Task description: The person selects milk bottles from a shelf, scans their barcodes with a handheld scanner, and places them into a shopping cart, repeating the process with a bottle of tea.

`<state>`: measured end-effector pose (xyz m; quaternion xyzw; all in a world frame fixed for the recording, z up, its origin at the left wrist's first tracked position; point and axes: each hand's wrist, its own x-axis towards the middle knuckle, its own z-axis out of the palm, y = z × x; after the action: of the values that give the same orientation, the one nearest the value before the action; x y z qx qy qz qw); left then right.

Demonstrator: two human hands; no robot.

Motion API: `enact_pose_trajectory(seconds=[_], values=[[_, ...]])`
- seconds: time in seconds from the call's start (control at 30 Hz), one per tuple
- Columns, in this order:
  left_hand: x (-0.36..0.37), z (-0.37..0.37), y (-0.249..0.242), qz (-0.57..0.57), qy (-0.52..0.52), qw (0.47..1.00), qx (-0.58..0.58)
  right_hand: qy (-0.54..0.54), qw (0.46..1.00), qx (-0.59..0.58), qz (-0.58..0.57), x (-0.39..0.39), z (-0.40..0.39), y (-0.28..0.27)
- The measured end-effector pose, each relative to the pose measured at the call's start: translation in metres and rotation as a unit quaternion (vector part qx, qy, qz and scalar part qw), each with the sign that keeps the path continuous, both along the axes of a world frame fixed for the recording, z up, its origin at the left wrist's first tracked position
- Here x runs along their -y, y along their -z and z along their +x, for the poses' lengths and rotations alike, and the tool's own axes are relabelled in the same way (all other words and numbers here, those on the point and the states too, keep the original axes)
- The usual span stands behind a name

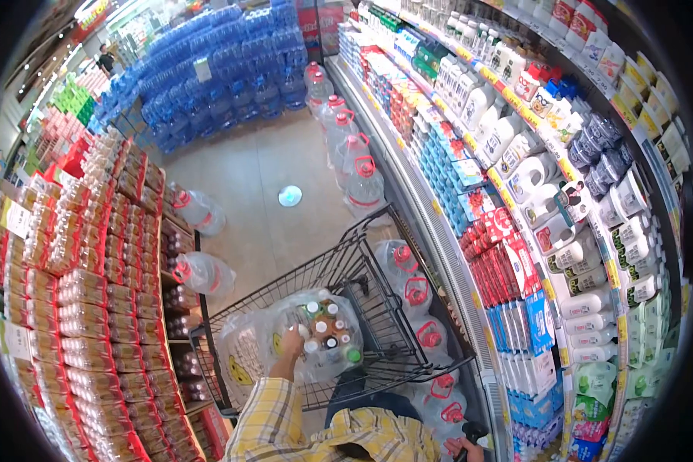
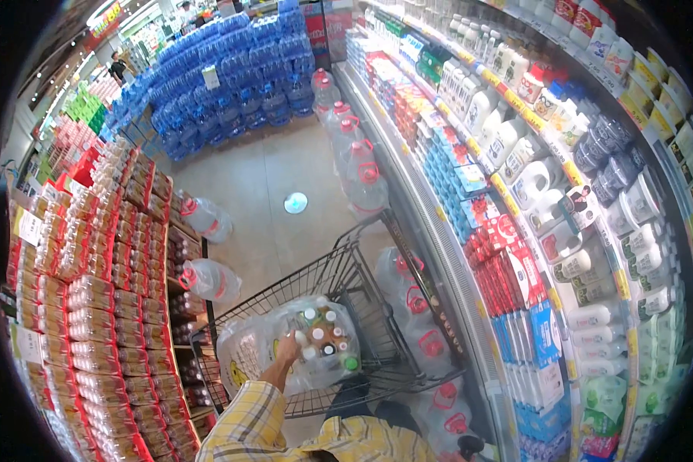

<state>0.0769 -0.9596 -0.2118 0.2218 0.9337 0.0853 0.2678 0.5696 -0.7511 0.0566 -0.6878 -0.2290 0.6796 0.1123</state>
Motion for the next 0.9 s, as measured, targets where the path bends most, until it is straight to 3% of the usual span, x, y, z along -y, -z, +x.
enact_pose_trajectory(seconds=[0.13, 0.2, 0.43, 0.5, 0.53, 0.6, 0.63, 0.7, 0.73, 0.8, 0.83, 0.9], values=[[0.02, -0.002, -0.044, -0.017, -0.025, 0.999, -0.022, -0.015, 0.998, -0.06, 0.002, -0.011, 0.011, 0.017], [0.03, -0.004, -0.067, 0.044, -0.005, 0.998, -0.051, -0.021, 0.996, -0.091, 0.0, -0.013, 0.022, 0.027], [-0.009, 0.064, -0.269, 0.092, 0.005, 0.986, -0.139, -0.037, 0.984, -0.177, 0.007, -0.028, 0.077, 0.047], [-0.03, 0.095, -0.33, 0.181, 0.054, 0.969, -0.158, -0.022, 0.981, -0.19, 0.031, -0.028, 0.09, 0.059], [-0.04, 0.107, -0.353, 0.172, 0.07, 0.972, -0.146, -0.005, 0.981, -0.19, 0.051, -0.029, 0.095, 0.067], [-0.056, 0.13, -0.391, 0.22, 0.07, 0.966, -0.118, 0.017, 0.964, -0.264, -0.004, -0.04, 0.052, -0.032], [-0.065, 0.144, -0.409, 0.208, 0.085, 0.969, -0.105, -0.041, 0.944, -0.325, 0.03, -0.043, 0.052, -0.042], [-0.086, 0.171, -0.434, 0.322, 0.108, 0.94, -0.041, -0.08, 0.893, -0.443, 0.003, -0.049, 0.06, -0.034], [-0.094, 0.179, -0.436, 0.314, 0.122, 0.941, -0.026, -0.073, 0.889, -0.453, 0.009, -0.049, 0.061, -0.041], [-0.116, 0.194, -0.435, 0.435, 0.143, 0.885, 0.083, -0.063, 0.877, -0.476, 0.007, -0.052, 0.066, -0.04], [-0.128, 0.204, -0.438, 0.448, 0.145, 0.869, 0.152, -0.048, 0.894, -0.445, 0.023, -0.05, 0.072, -0.027], [-0.155, 0.232, -0.444, 0.466, 0.166, 0.842, 0.216, -0.004, 0.868, -0.497, 0.022, -0.048, 0.073, -0.035]])
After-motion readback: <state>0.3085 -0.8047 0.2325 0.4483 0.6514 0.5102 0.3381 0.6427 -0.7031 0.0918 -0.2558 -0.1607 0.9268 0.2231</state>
